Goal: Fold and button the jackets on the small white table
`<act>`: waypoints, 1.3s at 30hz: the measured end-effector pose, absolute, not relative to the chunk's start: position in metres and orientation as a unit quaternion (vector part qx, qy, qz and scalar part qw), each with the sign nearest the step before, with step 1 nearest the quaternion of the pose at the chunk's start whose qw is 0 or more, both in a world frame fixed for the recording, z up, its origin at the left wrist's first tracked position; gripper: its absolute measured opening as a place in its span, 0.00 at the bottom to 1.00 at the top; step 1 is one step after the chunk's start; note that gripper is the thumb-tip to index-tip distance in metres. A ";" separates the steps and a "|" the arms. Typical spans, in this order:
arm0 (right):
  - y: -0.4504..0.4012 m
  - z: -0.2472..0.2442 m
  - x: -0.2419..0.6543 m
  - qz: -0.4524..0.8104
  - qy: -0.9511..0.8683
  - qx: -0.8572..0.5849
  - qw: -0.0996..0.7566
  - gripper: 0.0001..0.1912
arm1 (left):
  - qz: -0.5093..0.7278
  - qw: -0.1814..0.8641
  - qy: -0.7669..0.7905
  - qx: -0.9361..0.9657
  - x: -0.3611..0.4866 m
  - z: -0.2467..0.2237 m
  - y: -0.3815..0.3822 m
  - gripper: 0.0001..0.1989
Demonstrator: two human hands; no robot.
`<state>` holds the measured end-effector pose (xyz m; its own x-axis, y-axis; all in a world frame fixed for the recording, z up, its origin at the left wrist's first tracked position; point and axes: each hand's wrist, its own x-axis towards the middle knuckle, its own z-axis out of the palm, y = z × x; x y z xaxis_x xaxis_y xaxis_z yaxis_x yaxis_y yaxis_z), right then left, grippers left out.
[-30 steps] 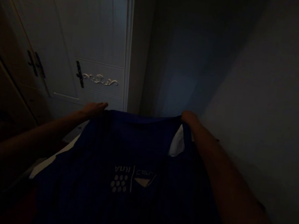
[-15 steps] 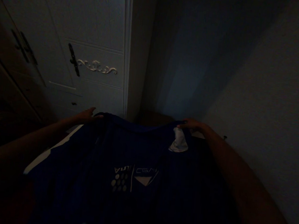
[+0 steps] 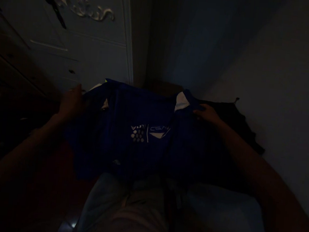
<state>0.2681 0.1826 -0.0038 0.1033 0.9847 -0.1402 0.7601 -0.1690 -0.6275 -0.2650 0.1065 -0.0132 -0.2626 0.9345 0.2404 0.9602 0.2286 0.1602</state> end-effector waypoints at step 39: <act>-0.113 -0.102 0.131 0.702 -0.136 -0.412 0.564 0.26 | -0.535 -0.838 -0.106 -0.017 -0.106 -0.091 -0.172 0.17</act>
<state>0.1312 -0.1131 -0.1022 -0.0231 0.9047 -0.4254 -0.6809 -0.3258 -0.6559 -0.1063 -0.1725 -0.0913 0.4057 0.9000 -0.1592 -0.8928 0.4275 0.1420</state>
